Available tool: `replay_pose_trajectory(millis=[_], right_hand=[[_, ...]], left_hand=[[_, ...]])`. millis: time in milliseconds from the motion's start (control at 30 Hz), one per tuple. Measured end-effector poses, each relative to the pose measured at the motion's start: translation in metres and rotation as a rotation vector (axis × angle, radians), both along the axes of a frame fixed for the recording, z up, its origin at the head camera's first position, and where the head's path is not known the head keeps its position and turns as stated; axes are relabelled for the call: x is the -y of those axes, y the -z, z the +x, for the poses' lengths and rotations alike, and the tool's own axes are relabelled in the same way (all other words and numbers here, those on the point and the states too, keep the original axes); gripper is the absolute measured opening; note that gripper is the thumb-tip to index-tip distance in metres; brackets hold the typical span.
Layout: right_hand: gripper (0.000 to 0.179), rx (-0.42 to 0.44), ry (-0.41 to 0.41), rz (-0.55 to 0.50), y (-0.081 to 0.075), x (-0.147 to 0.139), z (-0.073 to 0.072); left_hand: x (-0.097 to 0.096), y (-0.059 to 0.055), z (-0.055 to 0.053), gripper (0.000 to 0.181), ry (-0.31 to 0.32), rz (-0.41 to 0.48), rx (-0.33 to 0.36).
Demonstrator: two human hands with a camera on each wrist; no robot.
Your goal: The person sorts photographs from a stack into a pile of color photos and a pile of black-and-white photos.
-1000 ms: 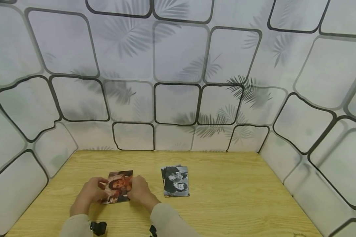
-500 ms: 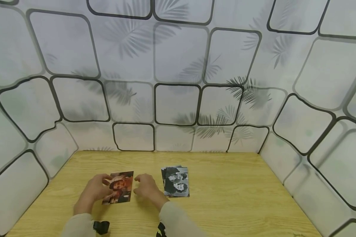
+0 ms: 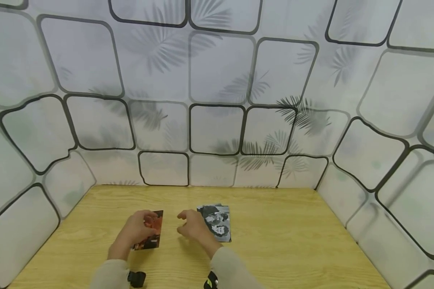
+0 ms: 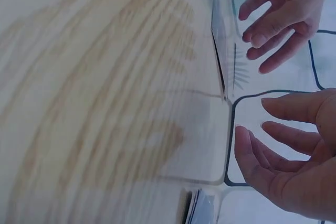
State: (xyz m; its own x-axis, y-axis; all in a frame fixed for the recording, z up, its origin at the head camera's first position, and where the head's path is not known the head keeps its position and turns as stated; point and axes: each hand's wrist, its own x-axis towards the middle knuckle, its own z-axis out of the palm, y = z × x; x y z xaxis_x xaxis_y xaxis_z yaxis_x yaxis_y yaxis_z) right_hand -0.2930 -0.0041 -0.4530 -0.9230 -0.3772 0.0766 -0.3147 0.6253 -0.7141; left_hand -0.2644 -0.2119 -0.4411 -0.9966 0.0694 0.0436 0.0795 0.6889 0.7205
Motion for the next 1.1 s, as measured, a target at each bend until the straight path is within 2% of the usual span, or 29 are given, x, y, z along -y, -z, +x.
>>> replay_pose_trajectory(millis=[133, 300, 533, 833, 1100], right_hand=[[0.038, 0.002, 0.006, -0.024, 0.000, -0.013, -0.001], [0.037, -0.019, 0.017, -0.035, 0.001, -0.032, -0.004], [0.038, -0.024, 0.029, -0.060, 0.002, -0.063, -0.008], [0.041, 0.003, 0.113, -0.053, -0.008, -0.097, -0.011], [0.039, -0.025, 0.200, -0.041, -0.006, -0.122, -0.011]], left_hand=[[-0.011, 0.002, -0.001, 0.043, 0.021, 0.003, -0.025], [-0.027, 0.004, -0.002, 0.041, 0.047, 0.011, -0.023], [-0.046, 0.011, -0.003, 0.038, 0.091, 0.089, -0.006], [-0.063, 0.019, -0.012, 0.034, 0.127, 0.084, -0.072], [-0.076, 0.023, -0.016, 0.033, 0.168, 0.077, -0.088]])
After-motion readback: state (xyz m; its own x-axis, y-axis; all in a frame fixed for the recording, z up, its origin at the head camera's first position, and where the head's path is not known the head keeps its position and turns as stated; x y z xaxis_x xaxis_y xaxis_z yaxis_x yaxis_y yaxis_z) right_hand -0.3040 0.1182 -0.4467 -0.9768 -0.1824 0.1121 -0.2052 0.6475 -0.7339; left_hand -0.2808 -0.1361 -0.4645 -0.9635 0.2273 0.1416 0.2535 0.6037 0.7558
